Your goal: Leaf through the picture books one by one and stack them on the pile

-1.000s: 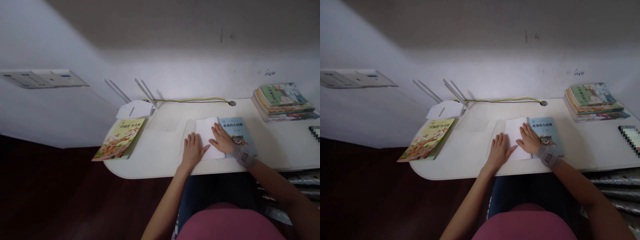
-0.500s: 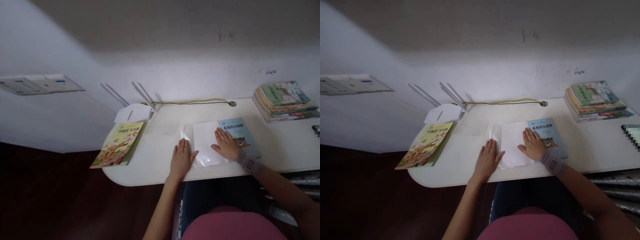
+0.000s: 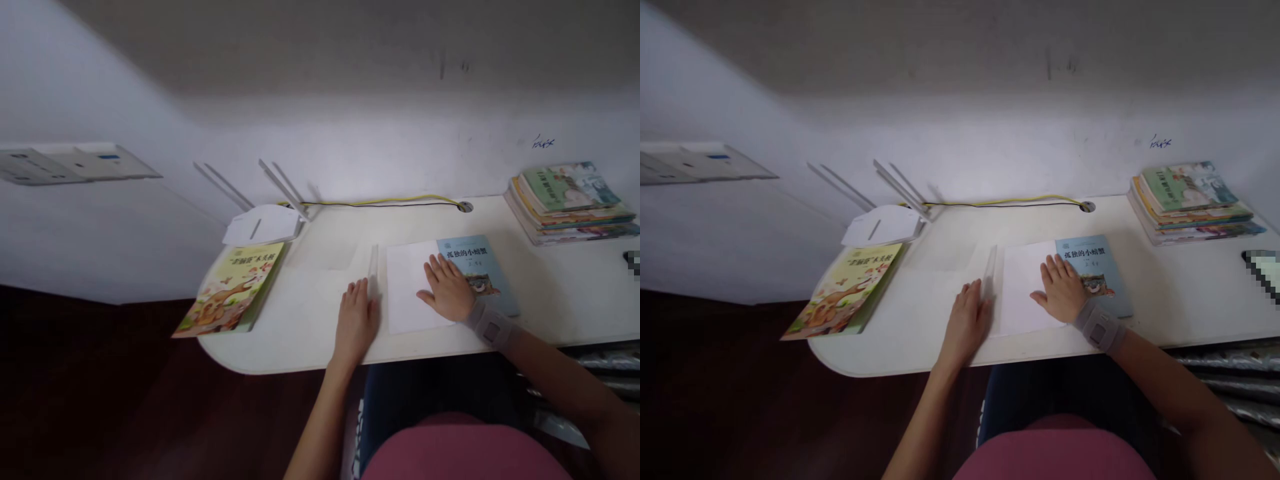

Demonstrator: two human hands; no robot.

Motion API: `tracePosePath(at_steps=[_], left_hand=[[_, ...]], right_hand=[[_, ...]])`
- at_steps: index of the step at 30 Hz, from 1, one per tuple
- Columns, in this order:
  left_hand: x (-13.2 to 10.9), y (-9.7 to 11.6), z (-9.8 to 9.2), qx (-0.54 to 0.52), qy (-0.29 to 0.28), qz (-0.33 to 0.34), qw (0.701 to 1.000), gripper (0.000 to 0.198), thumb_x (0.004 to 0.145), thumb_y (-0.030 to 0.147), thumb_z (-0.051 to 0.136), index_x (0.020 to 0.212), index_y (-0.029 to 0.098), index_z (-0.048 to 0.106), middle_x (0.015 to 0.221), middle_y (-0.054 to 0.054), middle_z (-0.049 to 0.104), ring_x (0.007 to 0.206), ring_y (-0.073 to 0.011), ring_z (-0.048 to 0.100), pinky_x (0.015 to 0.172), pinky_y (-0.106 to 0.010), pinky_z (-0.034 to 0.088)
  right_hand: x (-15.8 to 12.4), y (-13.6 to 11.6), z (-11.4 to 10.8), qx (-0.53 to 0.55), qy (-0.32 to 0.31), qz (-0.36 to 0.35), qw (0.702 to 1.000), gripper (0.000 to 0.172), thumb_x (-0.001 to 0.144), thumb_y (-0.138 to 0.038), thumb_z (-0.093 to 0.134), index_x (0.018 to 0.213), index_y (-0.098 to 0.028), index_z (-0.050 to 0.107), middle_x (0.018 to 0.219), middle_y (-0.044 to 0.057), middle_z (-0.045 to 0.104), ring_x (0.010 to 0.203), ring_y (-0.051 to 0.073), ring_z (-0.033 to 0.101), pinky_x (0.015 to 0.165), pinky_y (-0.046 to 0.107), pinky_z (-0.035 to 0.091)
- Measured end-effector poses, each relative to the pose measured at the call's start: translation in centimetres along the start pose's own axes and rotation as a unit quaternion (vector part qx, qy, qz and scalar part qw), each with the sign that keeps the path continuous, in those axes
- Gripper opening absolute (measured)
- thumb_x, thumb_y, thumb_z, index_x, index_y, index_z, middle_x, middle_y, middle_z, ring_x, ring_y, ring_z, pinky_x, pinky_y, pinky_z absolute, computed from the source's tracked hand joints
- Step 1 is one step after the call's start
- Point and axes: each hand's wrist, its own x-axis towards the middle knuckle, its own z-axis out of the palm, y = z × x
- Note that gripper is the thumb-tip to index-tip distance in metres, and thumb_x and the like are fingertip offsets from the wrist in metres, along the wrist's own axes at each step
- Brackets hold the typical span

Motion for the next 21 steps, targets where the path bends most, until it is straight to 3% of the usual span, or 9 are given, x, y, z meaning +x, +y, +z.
tracePosePath(at_steps=[5, 7, 9, 11, 13, 15, 17, 19, 21], left_hand=[[0.6, 1.2, -1.9, -0.185, 0.031, -0.146, 0.971, 0.053, 0.081, 0.034, 0.052, 0.131, 0.018, 0.045, 0.089, -0.007, 0.068, 0.082, -0.0216, 0.065, 0.083, -0.042, 0.050], [0.9, 2.0, -3.2, -0.297, 0.061, -0.192, 0.933, 0.057, 0.074, 0.036, 0.060, 0.127, 0.018, 0.048, 0.070, 0.001, 0.061, 0.069, -0.0182, 0.064, 0.078, -0.039, 0.051], [1.0, 3.0, -4.7, -0.432, 0.084, -0.208, 0.873, 0.058, 0.067, 0.034, 0.068, 0.120, 0.018, 0.052, 0.062, 0.006, 0.055, 0.065, -0.0153, 0.062, 0.079, -0.037, 0.050], [0.9, 4.2, -6.1, -0.537, 0.085, -0.198, 0.815, 0.057, 0.062, 0.033, 0.074, 0.114, 0.020, 0.055, 0.059, 0.008, 0.053, 0.062, -0.0125, 0.060, 0.082, -0.038, 0.050], [0.5, 5.5, -7.0, -0.580, 0.072, -0.159, 0.796, 0.054, 0.066, 0.038, 0.072, 0.114, 0.022, 0.055, 0.062, 0.006, 0.057, 0.064, -0.0130, 0.061, 0.086, -0.042, 0.049], [0.3, 7.0, -6.9, -0.557, 0.067, -0.095, 0.822, 0.053, 0.077, 0.052, 0.059, 0.121, 0.023, 0.052, 0.076, -0.001, 0.065, 0.080, -0.0181, 0.064, 0.090, -0.045, 0.048], [0.5, 8.3, -5.8, -0.455, 0.057, -0.011, 0.889, 0.061, 0.084, 0.062, 0.039, 0.132, 0.023, 0.043, 0.113, -0.011, 0.063, 0.112, -0.0242, 0.056, 0.098, -0.047, 0.042], [1.4, 9.4, -3.9, -0.286, 0.028, 0.075, 0.955, 0.071, 0.085, 0.065, 0.030, 0.141, 0.021, 0.032, 0.145, -0.016, 0.037, 0.136, -0.0285, 0.031, 0.106, -0.049, 0.031], [2.7, 10.1, -1.6, -0.107, -0.013, 0.139, 0.984, 0.078, 0.084, 0.066, 0.031, 0.144, 0.016, 0.025, 0.154, -0.018, 0.015, 0.142, -0.0331, 0.009, 0.109, -0.055, 0.020]], right_hand=[[-0.6, -1.6, -0.5, -0.002, -0.003, -0.039, 0.999, 0.046, 0.092, -0.033, 0.044, 0.128, -0.005, 0.051, 0.135, 0.022, 0.048, 0.131, 0.030, 0.038, 0.107, 0.045, 0.033], [-1.9, -2.8, -0.9, 0.003, 0.008, -0.068, 0.998, 0.043, 0.091, -0.031, 0.047, 0.125, -0.005, 0.054, 0.132, 0.022, 0.052, 0.128, 0.030, 0.042, 0.105, 0.045, 0.036], [-3.7, -4.0, -1.4, 0.029, 0.030, -0.098, 0.994, 0.054, 0.087, -0.041, 0.053, 0.128, -0.006, 0.051, 0.135, 0.022, 0.048, 0.131, 0.032, 0.038, 0.106, 0.047, 0.036], [-5.4, -4.8, -1.9, 0.071, 0.056, -0.103, 0.991, 0.066, 0.083, -0.048, 0.057, 0.132, -0.005, 0.046, 0.140, 0.022, 0.043, 0.133, 0.033, 0.034, 0.107, 0.047, 0.036], [-6.8, -5.1, -2.2, 0.130, 0.081, -0.082, 0.985, 0.059, 0.087, -0.039, 0.052, 0.136, -0.007, 0.042, 0.141, 0.020, 0.042, 0.132, 0.028, 0.037, 0.107, 0.043, 0.038], [-7.6, -4.8, -2.3, 0.214, 0.104, -0.038, 0.971, 0.049, 0.091, -0.026, 0.041, 0.138, -0.011, 0.040, 0.139, 0.015, 0.047, 0.128, 0.023, 0.044, 0.104, 0.038, 0.042], [-8.1, -3.9, -2.3, 0.311, 0.107, 0.027, 0.944, 0.047, 0.091, -0.021, 0.035, 0.137, -0.018, 0.042, 0.133, 0.010, 0.054, 0.120, 0.020, 0.053, 0.100, 0.038, 0.046], [-8.2, -2.5, -2.3, 0.396, 0.086, 0.097, 0.909, 0.041, 0.092, -0.026, 0.036, 0.130, -0.022, 0.050, 0.122, 0.006, 0.063, 0.111, 0.021, 0.060, 0.094, 0.039, 0.050], [-8.2, -0.9, -2.4, 0.448, 0.060, 0.141, 0.881, 0.035, 0.090, -0.031, 0.042, 0.119, -0.023, 0.059, 0.114, 0.005, 0.067, 0.105, 0.023, 0.063, 0.092, 0.043, 0.051]])
